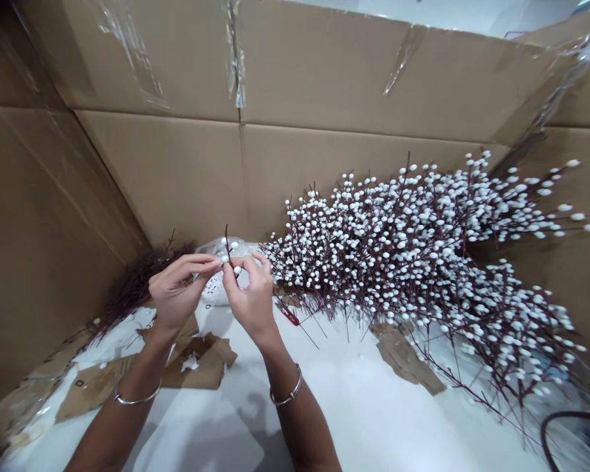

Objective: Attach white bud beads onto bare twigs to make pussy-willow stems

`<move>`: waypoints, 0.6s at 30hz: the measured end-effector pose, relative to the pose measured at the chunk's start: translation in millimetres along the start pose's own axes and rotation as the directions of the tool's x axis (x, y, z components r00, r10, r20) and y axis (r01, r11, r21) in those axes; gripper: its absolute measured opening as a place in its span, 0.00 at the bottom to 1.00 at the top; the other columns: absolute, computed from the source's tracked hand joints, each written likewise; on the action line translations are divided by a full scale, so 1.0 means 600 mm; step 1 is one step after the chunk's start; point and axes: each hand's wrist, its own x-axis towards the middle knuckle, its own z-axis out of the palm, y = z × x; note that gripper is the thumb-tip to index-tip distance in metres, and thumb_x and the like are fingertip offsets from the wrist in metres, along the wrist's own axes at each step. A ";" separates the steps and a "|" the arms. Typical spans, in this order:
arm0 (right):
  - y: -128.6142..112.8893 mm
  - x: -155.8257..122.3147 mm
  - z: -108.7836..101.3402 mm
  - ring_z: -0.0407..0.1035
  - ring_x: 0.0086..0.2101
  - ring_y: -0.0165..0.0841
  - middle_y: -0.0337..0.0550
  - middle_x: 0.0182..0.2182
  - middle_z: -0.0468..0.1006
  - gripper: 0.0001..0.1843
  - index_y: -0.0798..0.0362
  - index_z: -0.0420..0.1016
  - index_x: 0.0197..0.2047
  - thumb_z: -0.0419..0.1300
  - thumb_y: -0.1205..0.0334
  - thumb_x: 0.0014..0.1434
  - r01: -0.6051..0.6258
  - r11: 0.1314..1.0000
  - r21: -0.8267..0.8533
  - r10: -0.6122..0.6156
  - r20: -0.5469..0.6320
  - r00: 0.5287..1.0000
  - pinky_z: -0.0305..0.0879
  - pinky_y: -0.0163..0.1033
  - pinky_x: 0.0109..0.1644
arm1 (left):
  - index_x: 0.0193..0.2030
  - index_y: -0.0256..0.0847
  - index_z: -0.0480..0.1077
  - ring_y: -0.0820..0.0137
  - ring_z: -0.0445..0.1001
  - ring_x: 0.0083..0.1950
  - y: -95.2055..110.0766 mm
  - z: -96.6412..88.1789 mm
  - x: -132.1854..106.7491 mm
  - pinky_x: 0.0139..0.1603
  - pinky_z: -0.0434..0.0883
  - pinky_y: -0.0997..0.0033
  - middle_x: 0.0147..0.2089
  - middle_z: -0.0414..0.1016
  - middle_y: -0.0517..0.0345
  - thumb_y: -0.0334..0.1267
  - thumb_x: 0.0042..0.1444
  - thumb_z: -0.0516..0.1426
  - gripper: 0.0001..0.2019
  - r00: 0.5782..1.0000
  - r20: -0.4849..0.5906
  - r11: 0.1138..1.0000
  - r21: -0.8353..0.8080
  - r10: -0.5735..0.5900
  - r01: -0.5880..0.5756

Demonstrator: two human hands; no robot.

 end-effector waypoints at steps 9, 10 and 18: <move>0.003 0.003 0.002 0.70 0.36 0.34 0.38 0.30 0.77 0.07 0.48 0.68 0.30 0.57 0.64 0.61 -0.008 1.000 0.009 0.008 0.011 1.000 0.62 0.47 0.56 | 0.36 0.44 0.79 0.69 0.79 0.38 -0.004 0.006 0.000 0.41 0.75 0.67 0.37 0.82 0.57 0.29 0.54 0.64 0.06 1.000 -0.021 1.000 -0.016 -0.010 0.009; 0.003 0.004 0.001 0.69 0.36 0.34 0.38 0.29 0.77 0.07 0.48 0.68 0.30 0.57 0.64 0.61 -0.009 1.000 0.012 0.009 0.015 1.000 0.62 0.47 0.55 | 0.36 0.44 0.79 0.69 0.79 0.38 -0.005 0.007 0.000 0.42 0.75 0.67 0.37 0.82 0.57 0.28 0.53 0.64 0.06 1.000 -0.019 1.000 -0.019 -0.007 0.007; 0.010 0.013 -0.012 0.69 0.36 0.34 0.38 0.29 0.76 0.11 0.50 0.68 0.28 0.59 0.57 0.60 -0.208 0.973 0.095 0.197 0.114 0.974 0.64 0.39 0.45 | 0.36 0.43 0.79 0.68 0.79 0.39 -0.004 0.014 0.004 0.43 0.74 0.67 0.37 0.82 0.56 0.33 0.55 0.64 0.03 0.998 0.004 0.998 -0.031 -0.063 0.064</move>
